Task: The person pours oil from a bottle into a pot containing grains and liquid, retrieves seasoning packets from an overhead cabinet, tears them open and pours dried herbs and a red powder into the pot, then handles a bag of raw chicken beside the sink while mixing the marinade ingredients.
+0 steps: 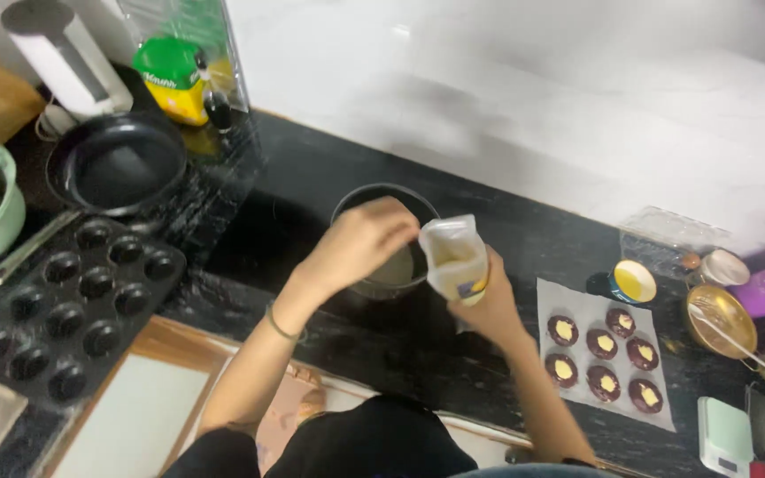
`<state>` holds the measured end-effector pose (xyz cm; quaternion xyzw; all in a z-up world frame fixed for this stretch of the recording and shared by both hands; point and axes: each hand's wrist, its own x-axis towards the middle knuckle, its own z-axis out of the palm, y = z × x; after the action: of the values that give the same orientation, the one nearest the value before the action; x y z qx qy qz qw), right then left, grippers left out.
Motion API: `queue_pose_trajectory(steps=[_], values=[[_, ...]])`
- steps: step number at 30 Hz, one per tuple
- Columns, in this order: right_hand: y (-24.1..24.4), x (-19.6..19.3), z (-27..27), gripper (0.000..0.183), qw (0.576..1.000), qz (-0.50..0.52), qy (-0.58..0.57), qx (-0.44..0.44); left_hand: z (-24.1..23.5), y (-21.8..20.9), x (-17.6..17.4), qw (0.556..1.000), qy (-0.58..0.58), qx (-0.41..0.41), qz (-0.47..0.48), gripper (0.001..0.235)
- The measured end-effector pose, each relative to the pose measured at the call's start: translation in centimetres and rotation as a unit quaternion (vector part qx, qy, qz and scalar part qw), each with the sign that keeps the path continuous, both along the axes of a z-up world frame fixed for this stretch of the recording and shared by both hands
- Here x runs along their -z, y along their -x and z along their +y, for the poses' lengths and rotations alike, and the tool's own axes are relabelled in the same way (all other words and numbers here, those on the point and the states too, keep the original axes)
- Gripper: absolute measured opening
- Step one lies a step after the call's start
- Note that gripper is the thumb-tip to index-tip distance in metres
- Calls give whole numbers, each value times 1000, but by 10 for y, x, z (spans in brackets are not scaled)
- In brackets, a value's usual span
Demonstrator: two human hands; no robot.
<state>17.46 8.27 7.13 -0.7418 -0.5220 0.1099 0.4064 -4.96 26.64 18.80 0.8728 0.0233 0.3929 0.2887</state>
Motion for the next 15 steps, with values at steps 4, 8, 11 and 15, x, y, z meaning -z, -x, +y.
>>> queue_pose_trajectory(steps=[4,8,11,15], values=[[-20,-20,31,101,991,-89,99,20,41,4,70,990,129,-53,-13,9],[-47,-8,51,96,971,-201,130,-2,67,2,154,960,266,-80,-22,11],[-49,10,48,93,963,-216,158,-17,58,3,213,920,381,-92,12,14],[-58,7,66,93,951,-247,185,-32,70,-12,249,870,483,-95,28,18]])
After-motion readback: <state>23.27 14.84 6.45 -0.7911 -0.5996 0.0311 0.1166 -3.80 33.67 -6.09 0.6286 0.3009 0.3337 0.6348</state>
